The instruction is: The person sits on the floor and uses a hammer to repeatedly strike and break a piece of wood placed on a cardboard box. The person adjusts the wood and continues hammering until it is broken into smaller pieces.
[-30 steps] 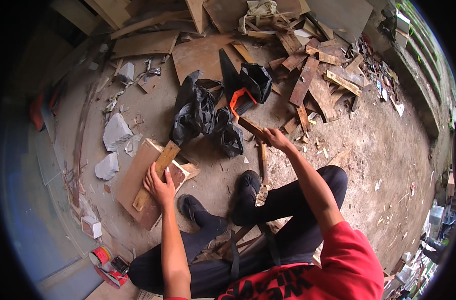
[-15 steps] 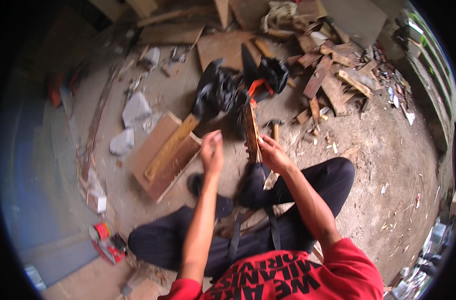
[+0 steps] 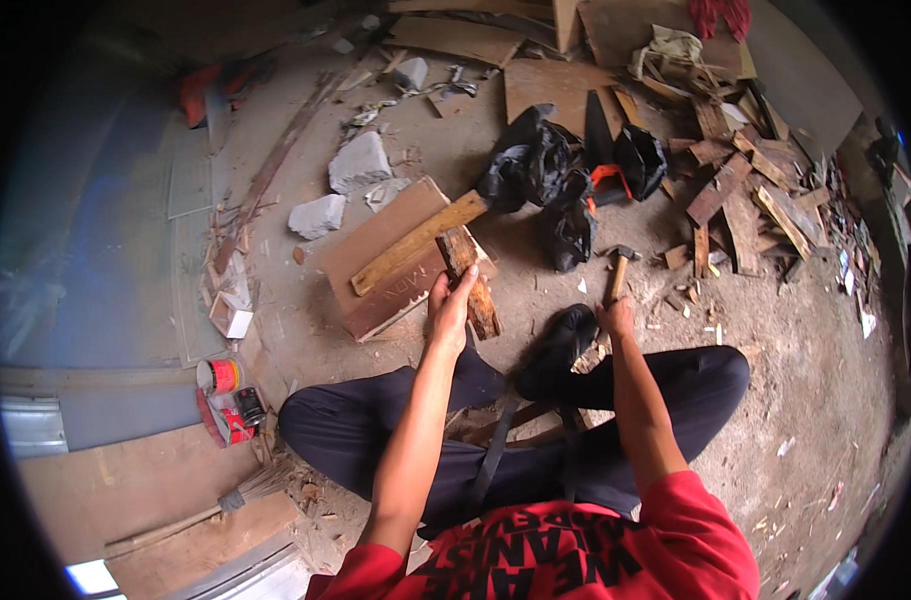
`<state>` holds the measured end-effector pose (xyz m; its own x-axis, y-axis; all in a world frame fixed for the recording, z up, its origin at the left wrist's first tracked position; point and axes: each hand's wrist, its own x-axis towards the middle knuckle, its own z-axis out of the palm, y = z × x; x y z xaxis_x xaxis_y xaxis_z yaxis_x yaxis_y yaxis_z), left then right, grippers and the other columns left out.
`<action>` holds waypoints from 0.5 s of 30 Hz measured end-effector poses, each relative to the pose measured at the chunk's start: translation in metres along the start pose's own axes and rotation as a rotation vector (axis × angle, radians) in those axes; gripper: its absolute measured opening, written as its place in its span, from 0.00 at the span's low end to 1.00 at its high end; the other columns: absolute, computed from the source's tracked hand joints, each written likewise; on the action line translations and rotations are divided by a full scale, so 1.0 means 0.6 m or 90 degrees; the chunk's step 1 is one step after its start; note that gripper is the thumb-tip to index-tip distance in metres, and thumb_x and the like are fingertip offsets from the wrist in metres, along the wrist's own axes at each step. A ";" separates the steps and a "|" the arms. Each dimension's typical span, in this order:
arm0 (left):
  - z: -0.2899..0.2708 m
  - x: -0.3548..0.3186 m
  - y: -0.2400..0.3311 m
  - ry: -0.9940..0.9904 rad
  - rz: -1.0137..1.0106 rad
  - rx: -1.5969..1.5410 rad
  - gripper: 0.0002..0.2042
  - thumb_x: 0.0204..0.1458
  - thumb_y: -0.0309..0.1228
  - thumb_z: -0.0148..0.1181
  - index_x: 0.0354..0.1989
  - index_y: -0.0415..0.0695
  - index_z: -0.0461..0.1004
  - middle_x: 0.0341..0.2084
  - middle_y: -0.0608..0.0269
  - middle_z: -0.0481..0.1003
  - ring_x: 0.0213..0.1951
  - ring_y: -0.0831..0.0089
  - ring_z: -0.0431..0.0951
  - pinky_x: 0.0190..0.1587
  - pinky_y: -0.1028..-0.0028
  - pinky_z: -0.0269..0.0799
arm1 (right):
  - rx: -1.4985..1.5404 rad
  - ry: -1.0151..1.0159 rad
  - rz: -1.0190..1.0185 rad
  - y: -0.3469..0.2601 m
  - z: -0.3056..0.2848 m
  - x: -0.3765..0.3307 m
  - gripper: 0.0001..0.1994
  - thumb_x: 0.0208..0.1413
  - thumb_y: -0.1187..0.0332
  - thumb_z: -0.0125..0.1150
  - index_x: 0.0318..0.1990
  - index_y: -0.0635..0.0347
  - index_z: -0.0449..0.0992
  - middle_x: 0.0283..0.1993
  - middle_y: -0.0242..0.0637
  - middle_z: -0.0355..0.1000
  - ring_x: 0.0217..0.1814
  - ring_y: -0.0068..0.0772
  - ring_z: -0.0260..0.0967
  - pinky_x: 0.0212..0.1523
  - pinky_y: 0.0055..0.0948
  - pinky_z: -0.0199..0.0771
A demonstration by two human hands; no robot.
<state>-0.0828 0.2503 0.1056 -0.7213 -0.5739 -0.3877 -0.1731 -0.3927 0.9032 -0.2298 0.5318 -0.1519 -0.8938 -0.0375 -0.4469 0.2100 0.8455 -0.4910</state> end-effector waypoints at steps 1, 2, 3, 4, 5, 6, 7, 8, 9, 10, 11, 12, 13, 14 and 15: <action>-0.014 -0.012 0.002 0.002 0.021 -0.001 0.13 0.60 0.38 0.63 0.47 0.44 0.73 0.35 0.64 0.78 0.35 0.73 0.80 0.36 0.72 0.77 | -0.014 0.046 -0.002 -0.011 0.013 -0.017 0.33 0.49 0.53 0.71 0.48 0.73 0.63 0.44 0.67 0.74 0.49 0.68 0.73 0.52 0.51 0.74; -0.027 -0.022 0.005 0.004 0.041 -0.001 0.13 0.61 0.38 0.63 0.47 0.44 0.72 0.35 0.64 0.78 0.35 0.72 0.80 0.35 0.71 0.77 | -0.027 0.092 -0.004 -0.024 0.025 -0.029 0.31 0.49 0.53 0.71 0.45 0.73 0.66 0.42 0.66 0.75 0.47 0.68 0.74 0.50 0.50 0.76; -0.018 -0.026 0.015 0.004 0.043 -0.004 0.13 0.61 0.38 0.63 0.47 0.44 0.72 0.34 0.63 0.78 0.35 0.72 0.81 0.35 0.70 0.78 | -0.015 0.075 -0.002 -0.001 0.031 -0.002 0.30 0.49 0.53 0.71 0.46 0.72 0.65 0.42 0.63 0.75 0.46 0.65 0.76 0.48 0.50 0.77; 0.012 -0.023 0.031 -0.019 0.046 -0.007 0.13 0.61 0.38 0.62 0.46 0.44 0.71 0.34 0.63 0.77 0.34 0.71 0.81 0.34 0.70 0.79 | 0.002 0.078 0.013 0.051 0.026 0.054 0.30 0.50 0.54 0.71 0.47 0.70 0.65 0.42 0.59 0.76 0.45 0.61 0.77 0.47 0.49 0.79; 0.031 -0.019 0.041 -0.038 0.049 -0.009 0.13 0.61 0.38 0.62 0.46 0.44 0.71 0.34 0.63 0.77 0.34 0.70 0.81 0.34 0.69 0.79 | 0.020 0.077 0.025 0.079 0.020 0.088 0.29 0.51 0.54 0.70 0.48 0.69 0.65 0.42 0.56 0.76 0.44 0.58 0.78 0.45 0.49 0.80; 0.025 -0.023 0.042 -0.023 0.049 -0.011 0.13 0.61 0.38 0.62 0.46 0.44 0.70 0.34 0.63 0.77 0.33 0.70 0.81 0.33 0.68 0.80 | 0.172 0.059 0.062 0.068 0.023 0.084 0.24 0.52 0.55 0.69 0.40 0.68 0.67 0.34 0.51 0.74 0.35 0.53 0.76 0.37 0.46 0.78; 0.013 -0.030 0.038 -0.003 0.048 -0.017 0.13 0.61 0.38 0.62 0.46 0.44 0.70 0.34 0.62 0.77 0.32 0.69 0.81 0.32 0.68 0.80 | 0.318 0.037 0.095 0.044 0.018 0.070 0.21 0.53 0.55 0.69 0.32 0.66 0.69 0.27 0.46 0.72 0.27 0.48 0.75 0.29 0.43 0.76; 0.005 -0.033 0.035 0.013 0.047 -0.024 0.13 0.61 0.38 0.62 0.46 0.44 0.69 0.33 0.62 0.76 0.31 0.68 0.82 0.31 0.67 0.80 | 0.465 0.016 0.131 0.023 0.008 0.057 0.20 0.55 0.56 0.68 0.25 0.64 0.71 0.19 0.40 0.70 0.19 0.43 0.73 0.21 0.40 0.74; -0.015 -0.035 0.029 0.014 0.050 -0.045 0.14 0.61 0.39 0.62 0.46 0.44 0.69 0.33 0.61 0.76 0.29 0.68 0.81 0.30 0.68 0.80 | 0.527 -0.061 0.080 -0.007 -0.009 0.030 0.18 0.59 0.57 0.63 0.26 0.63 0.70 0.18 0.34 0.66 0.15 0.30 0.66 0.15 0.34 0.65; -0.010 -0.039 0.035 0.018 0.026 -0.062 0.15 0.60 0.41 0.63 0.46 0.44 0.69 0.33 0.61 0.75 0.28 0.69 0.81 0.29 0.68 0.80 | 0.564 -0.072 0.109 -0.025 -0.036 0.021 0.18 0.60 0.57 0.62 0.27 0.63 0.69 0.18 0.34 0.65 0.14 0.30 0.65 0.14 0.33 0.64; -0.005 -0.037 0.037 0.002 0.034 -0.053 0.16 0.59 0.41 0.64 0.46 0.45 0.70 0.32 0.63 0.75 0.27 0.71 0.80 0.28 0.70 0.79 | 0.604 -0.083 0.137 -0.043 -0.063 0.013 0.18 0.61 0.57 0.61 0.27 0.62 0.69 0.18 0.33 0.65 0.14 0.30 0.64 0.14 0.33 0.62; -0.003 -0.036 0.037 -0.011 0.038 -0.043 0.16 0.59 0.42 0.64 0.45 0.45 0.70 0.31 0.64 0.75 0.26 0.73 0.78 0.27 0.72 0.78 | 0.642 -0.098 0.170 -0.062 -0.086 -0.004 0.17 0.62 0.57 0.60 0.27 0.61 0.68 0.17 0.33 0.64 0.13 0.30 0.63 0.13 0.33 0.60; -0.002 -0.036 0.038 -0.015 0.049 -0.011 0.17 0.59 0.43 0.64 0.47 0.45 0.70 0.31 0.64 0.74 0.25 0.74 0.77 0.27 0.73 0.77 | 0.559 -0.066 0.153 -0.088 -0.110 -0.026 0.15 0.64 0.56 0.57 0.33 0.59 0.68 0.17 0.30 0.62 0.13 0.27 0.61 0.12 0.30 0.59; -0.008 -0.046 0.032 -0.013 0.051 0.020 0.18 0.59 0.44 0.63 0.49 0.44 0.70 0.31 0.65 0.73 0.24 0.75 0.75 0.26 0.74 0.76 | 0.570 -0.045 0.107 -0.104 -0.128 -0.075 0.15 0.65 0.56 0.57 0.35 0.58 0.68 0.18 0.29 0.61 0.13 0.25 0.60 0.12 0.29 0.58; -0.010 -0.044 0.037 -0.015 0.065 0.052 0.20 0.59 0.44 0.63 0.51 0.44 0.69 0.30 0.65 0.72 0.23 0.76 0.74 0.25 0.75 0.74 | 0.588 -0.021 0.052 -0.136 -0.152 -0.118 0.14 0.66 0.56 0.57 0.37 0.58 0.67 0.18 0.29 0.61 0.13 0.24 0.59 0.11 0.28 0.57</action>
<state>-0.0637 0.2525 0.1347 -0.7531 -0.5905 -0.2901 -0.1515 -0.2735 0.9499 -0.2198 0.5139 -0.0117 -0.8533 -0.0238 -0.5208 0.5173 0.0862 -0.8514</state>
